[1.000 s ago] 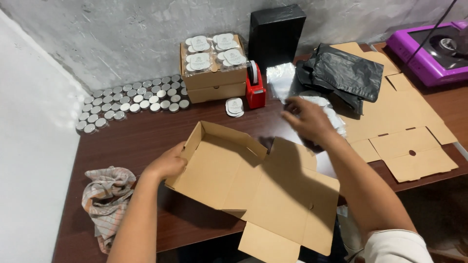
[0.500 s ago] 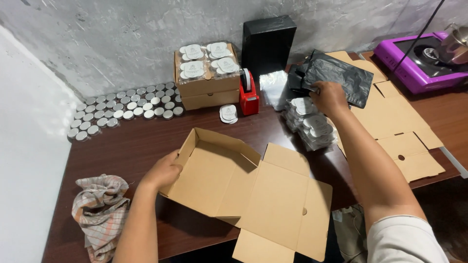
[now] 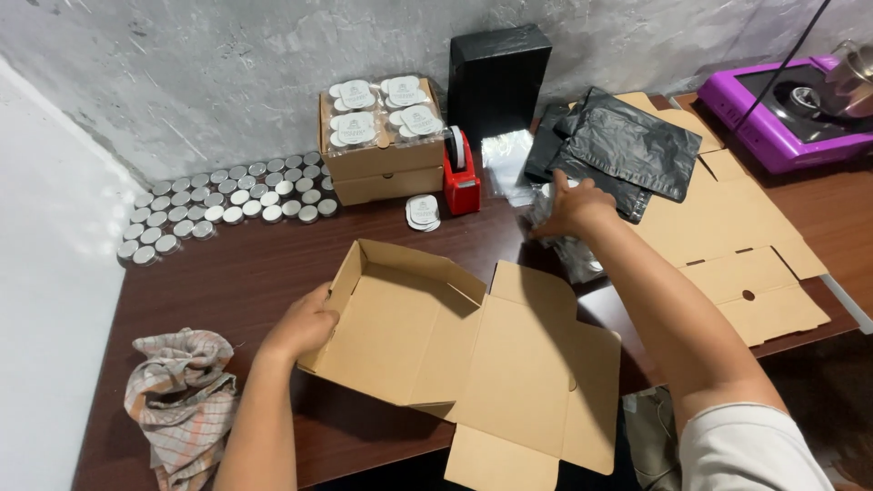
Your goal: Assembling a cardboard box, filling it with packaged items, and wrapping it in a plastic shipping bag.
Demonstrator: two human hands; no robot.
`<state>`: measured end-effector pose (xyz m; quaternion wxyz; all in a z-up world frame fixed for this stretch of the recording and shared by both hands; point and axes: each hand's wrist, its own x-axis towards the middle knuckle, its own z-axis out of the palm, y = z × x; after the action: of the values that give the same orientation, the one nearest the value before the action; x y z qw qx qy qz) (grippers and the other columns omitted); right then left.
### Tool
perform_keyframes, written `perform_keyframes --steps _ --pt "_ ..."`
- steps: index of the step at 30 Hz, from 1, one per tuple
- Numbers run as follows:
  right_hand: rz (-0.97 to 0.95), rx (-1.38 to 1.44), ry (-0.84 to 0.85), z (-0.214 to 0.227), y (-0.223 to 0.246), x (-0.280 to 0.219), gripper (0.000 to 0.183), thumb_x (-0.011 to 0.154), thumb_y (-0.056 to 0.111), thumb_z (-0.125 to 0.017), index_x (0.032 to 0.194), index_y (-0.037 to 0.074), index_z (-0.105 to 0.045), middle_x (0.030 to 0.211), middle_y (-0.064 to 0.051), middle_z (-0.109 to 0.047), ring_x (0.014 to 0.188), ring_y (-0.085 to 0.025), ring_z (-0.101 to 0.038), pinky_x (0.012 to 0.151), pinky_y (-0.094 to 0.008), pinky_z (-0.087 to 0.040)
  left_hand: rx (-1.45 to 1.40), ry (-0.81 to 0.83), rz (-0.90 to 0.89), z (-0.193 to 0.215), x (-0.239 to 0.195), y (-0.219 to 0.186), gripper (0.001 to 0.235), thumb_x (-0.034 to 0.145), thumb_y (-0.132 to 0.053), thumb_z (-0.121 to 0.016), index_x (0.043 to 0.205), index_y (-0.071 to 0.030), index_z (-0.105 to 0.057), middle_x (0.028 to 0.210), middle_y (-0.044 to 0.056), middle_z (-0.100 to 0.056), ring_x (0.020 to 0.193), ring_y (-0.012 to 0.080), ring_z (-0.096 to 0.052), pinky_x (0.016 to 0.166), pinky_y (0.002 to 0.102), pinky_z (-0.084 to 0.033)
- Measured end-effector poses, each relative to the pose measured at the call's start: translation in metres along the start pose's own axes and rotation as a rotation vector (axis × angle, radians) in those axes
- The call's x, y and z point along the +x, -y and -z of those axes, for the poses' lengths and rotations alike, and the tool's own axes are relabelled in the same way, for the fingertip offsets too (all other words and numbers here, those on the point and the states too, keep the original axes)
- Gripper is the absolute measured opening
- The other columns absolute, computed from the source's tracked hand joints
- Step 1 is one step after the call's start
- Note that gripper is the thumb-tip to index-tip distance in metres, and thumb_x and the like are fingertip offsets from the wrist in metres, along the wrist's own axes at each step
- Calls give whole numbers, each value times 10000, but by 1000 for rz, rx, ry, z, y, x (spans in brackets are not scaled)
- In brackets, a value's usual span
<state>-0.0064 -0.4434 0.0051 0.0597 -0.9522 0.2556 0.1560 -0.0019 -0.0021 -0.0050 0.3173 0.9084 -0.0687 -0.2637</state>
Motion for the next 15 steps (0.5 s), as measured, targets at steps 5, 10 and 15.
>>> perform_keyframes --steps 5,10,15 --pt "-36 -74 -8 -40 -14 72 1159 627 769 -827 1473 130 -359 1387 -305 -479 1228 -532 -576 901 -682 -497 19 -25 8 -5 2 2 690 894 -169 -536 1578 -135 -452 1542 224 -502 1479 389 -395 1215 547 -305" --pt "12 13 -29 -23 -11 46 985 787 571 -784 1571 184 -331 1433 -312 -491 1220 -558 -590 996 -654 -359 13 4 -11 0 -4 -3 680 918 -152 -502 1588 -81 -405 1579 254 -441 1495 434 -349 1229 596 -276" --pt "62 236 -44 11 -14 12 911 833 468 -761 1588 181 -339 1426 -321 -514 1223 -566 -584 985 -630 -402 9 11 10 0 -4 -5 699 912 -146 -502 1598 -73 -385 1579 232 -444 1502 401 -351 1213 597 -282"
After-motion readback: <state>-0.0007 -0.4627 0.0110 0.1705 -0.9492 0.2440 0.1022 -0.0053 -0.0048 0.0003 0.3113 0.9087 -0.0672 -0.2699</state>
